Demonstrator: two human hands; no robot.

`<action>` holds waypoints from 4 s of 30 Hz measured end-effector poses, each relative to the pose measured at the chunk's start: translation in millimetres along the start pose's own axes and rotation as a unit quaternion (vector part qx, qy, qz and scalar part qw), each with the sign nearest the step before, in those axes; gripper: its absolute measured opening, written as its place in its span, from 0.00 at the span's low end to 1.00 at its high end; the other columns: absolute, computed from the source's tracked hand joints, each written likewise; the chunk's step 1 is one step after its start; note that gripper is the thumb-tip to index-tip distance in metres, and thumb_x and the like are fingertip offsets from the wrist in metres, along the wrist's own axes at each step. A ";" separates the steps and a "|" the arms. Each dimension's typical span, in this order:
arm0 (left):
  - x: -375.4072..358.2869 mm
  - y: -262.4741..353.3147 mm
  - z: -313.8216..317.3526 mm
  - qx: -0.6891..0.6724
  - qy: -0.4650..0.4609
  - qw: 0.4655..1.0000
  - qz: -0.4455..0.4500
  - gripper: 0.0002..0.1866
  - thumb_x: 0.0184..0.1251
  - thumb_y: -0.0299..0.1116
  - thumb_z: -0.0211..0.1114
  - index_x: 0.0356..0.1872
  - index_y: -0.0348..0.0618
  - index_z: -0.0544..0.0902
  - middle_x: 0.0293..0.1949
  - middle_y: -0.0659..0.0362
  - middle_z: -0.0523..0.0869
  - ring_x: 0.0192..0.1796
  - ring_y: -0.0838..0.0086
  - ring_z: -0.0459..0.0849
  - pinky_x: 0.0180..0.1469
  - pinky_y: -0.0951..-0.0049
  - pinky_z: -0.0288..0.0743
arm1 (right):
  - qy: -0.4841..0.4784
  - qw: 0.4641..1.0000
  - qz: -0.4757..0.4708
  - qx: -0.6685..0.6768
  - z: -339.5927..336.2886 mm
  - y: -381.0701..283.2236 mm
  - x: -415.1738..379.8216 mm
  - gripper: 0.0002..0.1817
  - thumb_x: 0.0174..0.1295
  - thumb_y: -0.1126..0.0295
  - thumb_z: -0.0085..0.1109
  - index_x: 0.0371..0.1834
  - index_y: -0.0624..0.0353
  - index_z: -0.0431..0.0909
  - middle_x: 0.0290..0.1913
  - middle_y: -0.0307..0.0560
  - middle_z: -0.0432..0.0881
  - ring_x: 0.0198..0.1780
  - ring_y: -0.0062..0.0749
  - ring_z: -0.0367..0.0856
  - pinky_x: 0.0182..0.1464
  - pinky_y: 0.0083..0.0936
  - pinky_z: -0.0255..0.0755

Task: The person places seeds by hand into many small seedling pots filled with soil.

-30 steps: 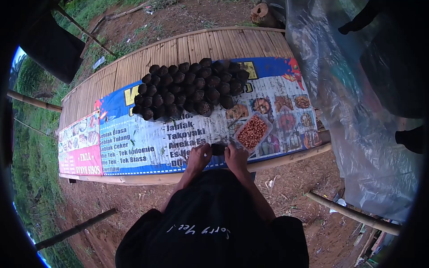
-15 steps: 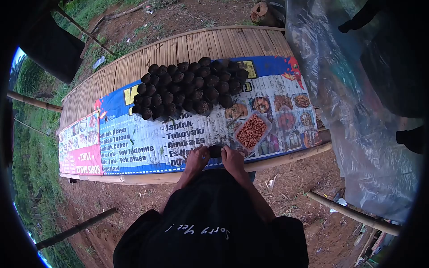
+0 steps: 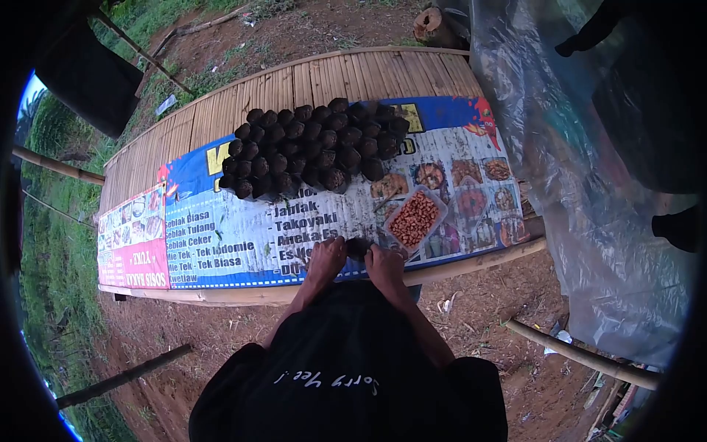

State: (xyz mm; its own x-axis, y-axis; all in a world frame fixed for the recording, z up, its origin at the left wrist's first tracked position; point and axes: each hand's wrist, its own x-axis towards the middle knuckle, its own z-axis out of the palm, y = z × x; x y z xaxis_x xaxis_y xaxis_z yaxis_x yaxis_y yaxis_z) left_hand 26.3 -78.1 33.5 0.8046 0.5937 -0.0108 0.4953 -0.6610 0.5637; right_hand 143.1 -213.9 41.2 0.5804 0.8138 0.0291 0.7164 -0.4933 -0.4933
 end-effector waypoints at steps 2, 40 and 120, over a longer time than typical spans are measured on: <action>-3.6 4.2 2.6 -0.020 0.024 0.999 -0.007 0.05 0.65 0.29 0.61 0.36 0.39 0.80 0.31 0.42 0.84 0.32 0.43 0.84 0.36 0.47 0.77 | 0.020 1.000 -0.017 0.012 -3.6 -0.6 3.3 0.12 0.65 0.62 0.55 0.28 0.58 0.79 0.24 0.55 0.82 0.30 0.54 0.83 0.42 0.51 0.72; -5.7 7.3 -9.2 -0.140 0.097 0.985 -0.038 0.06 0.62 0.29 0.63 0.30 0.38 0.76 0.29 0.45 0.82 0.32 0.44 0.82 0.38 0.46 0.75 | -0.009 0.993 0.065 0.094 15.6 17.5 27.1 0.13 0.64 0.57 0.56 0.32 0.55 0.81 0.26 0.57 0.82 0.33 0.58 0.83 0.35 0.52 0.74; 2.1 0.6 -5.4 -0.162 0.109 0.978 -0.068 0.09 0.58 0.28 0.65 0.31 0.36 0.73 0.27 0.44 0.83 0.31 0.45 0.84 0.34 0.50 0.76 | 0.017 0.999 0.021 0.035 32.0 14.6 31.6 0.16 0.66 0.59 0.53 0.28 0.59 0.81 0.26 0.61 0.83 0.30 0.60 0.83 0.33 0.51 0.76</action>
State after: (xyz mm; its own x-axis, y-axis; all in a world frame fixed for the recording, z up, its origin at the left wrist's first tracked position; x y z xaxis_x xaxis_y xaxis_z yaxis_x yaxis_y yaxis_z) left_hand 26.5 -74.8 38.3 0.6323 0.7730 0.0523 0.4347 -0.4098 0.8020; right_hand 159.5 -185.5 7.1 0.6230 0.7814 0.0357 0.6630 -0.5033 -0.5542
